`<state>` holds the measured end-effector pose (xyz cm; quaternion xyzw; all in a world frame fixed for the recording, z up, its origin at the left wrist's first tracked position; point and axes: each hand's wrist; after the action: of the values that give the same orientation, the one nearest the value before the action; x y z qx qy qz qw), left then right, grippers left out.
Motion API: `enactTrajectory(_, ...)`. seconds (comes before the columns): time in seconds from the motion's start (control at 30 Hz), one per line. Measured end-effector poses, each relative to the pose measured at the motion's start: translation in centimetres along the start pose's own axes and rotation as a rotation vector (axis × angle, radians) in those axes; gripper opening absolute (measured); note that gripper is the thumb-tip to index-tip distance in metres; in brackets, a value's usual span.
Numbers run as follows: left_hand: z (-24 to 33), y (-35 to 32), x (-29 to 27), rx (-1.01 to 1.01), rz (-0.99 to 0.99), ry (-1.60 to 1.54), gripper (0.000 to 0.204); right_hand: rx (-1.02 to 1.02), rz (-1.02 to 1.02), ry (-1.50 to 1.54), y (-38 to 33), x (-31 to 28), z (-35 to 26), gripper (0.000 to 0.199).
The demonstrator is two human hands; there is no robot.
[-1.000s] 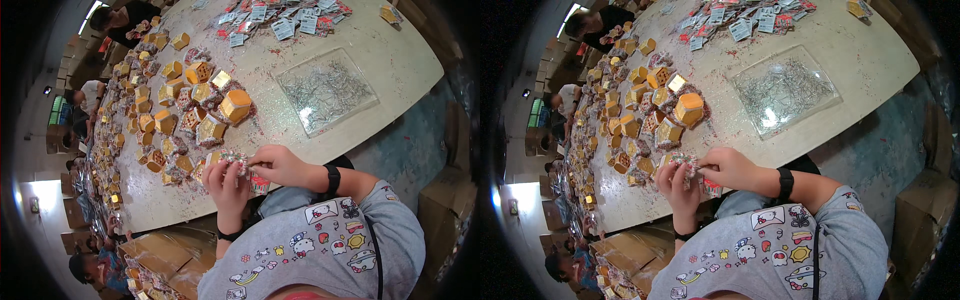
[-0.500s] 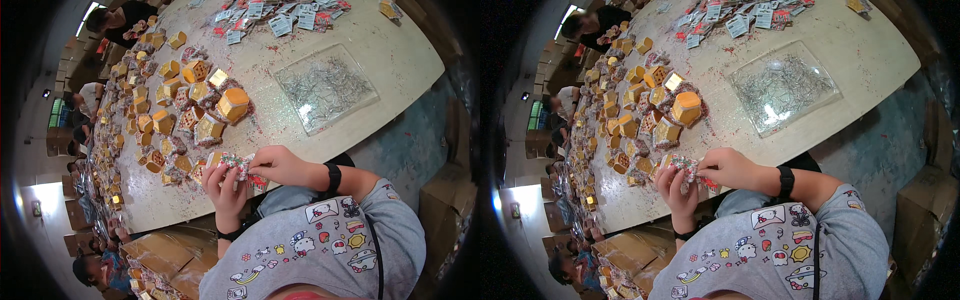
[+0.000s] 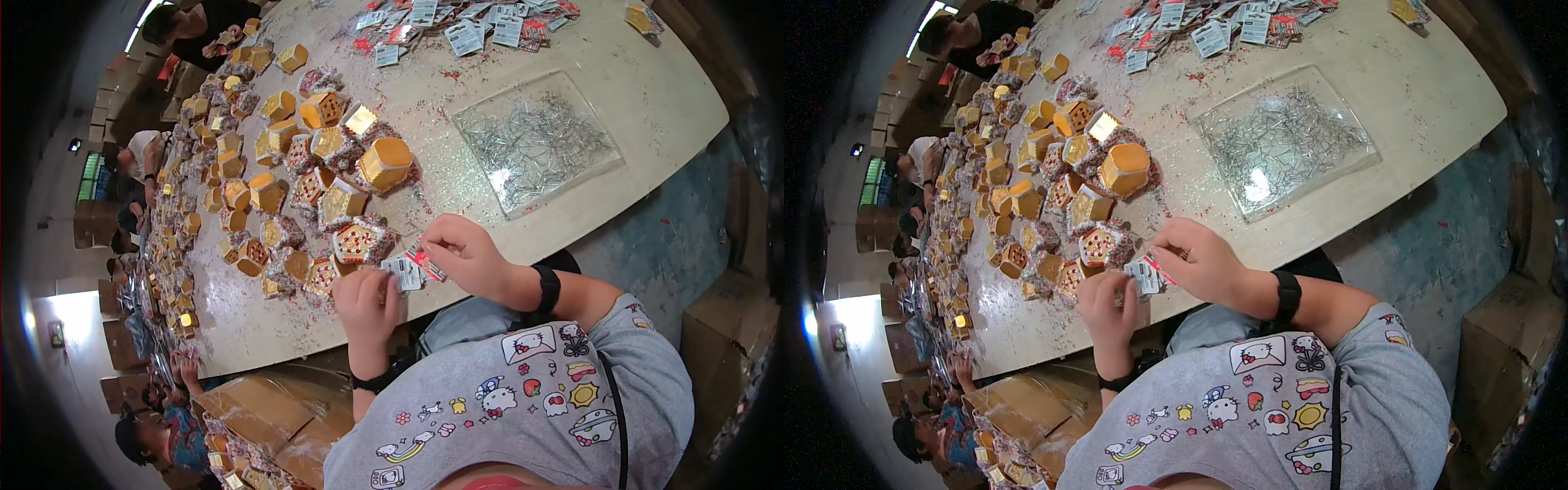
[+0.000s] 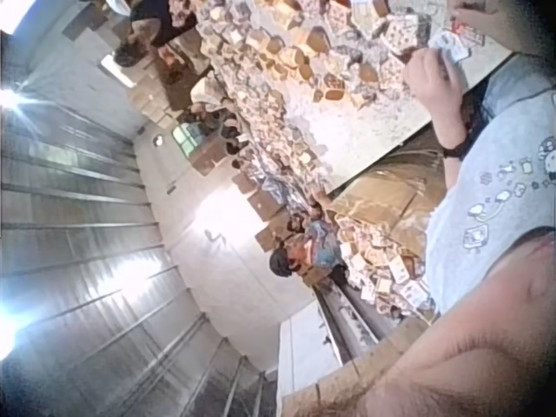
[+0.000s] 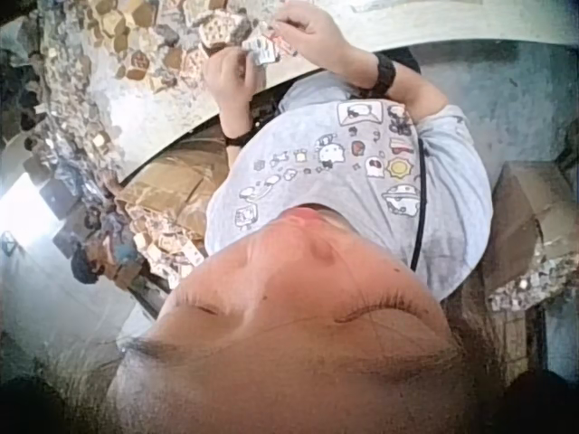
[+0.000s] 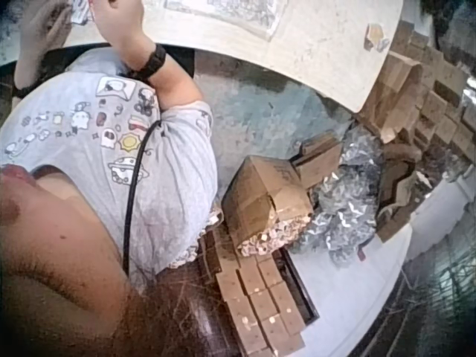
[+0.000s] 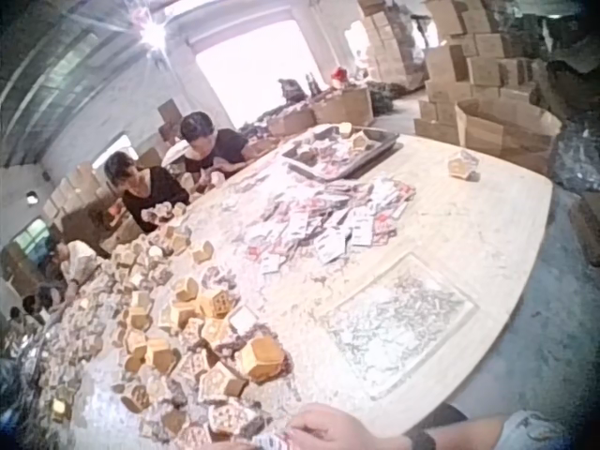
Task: Applying small labels or white packets onto gold-colored gift boxes at a workshop table.
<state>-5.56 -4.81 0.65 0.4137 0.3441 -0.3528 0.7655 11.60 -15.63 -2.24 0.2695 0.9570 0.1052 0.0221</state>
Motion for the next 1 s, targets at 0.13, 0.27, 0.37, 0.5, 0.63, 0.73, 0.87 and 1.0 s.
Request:
enactTrajectory(0.13, 1.7, 0.3, -0.4, 0.004, -0.139, 0.069, 0.037, -0.187, -0.16, -0.213, 0.0, 0.1, 0.2, 0.004)
enactTrajectory(0.27, 1.6, -0.2, -0.8, -0.014, -0.19, 0.108, 0.041, -0.39, -0.293, -0.421, -0.1, 0.5, 0.1, 0.007)
enactTrajectory(0.37, 1.3, -0.8, -1.1, -0.108, -0.15, 0.067, 0.038, -0.364, -0.269, -0.558, 0.1, 0.6, 0.4, 0.009)
enactTrajectory(0.5, 1.1, -1.5, -1.6, -0.119, -0.145, 0.029, 0.032, -0.389, -0.168, -0.707, -0.1, 1.2, -0.2, 0.012)
enactTrajectory(0.63, 1.2, -1.6, -1.8, -0.127, -0.162, -0.062, 0.028, -0.345, -0.173, -0.793, -0.3, 1.3, -0.1, 0.021)
enactTrajectory(0.73, 0.8, -1.6, -2.0, -0.094, -0.135, -0.051, 0.027, -0.348, -0.19, -0.815, -0.2, 1.4, -0.2, 0.024)
enactTrajectory(0.87, 1.3, -1.5, -2.9, -0.104, -0.099, -0.026, 0.028, -0.376, -0.219, -0.847, -0.2, 1.3, -0.4, 0.025)
enactTrajectory(1.0, 0.3, -2.2, -2.3, -0.008, 0.121, 0.092, 0.027, -0.36, -0.198, -0.853, -0.2, 1.5, -0.3, 0.024)
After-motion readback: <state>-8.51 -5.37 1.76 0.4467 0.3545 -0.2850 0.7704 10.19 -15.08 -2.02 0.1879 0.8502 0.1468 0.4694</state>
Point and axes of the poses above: each hand's wrist, its own y-axis towards the middle knuckle, its own x-axis out of the palm, z = x × y, and after that the axes turned 10 degrees about -y, right-handed
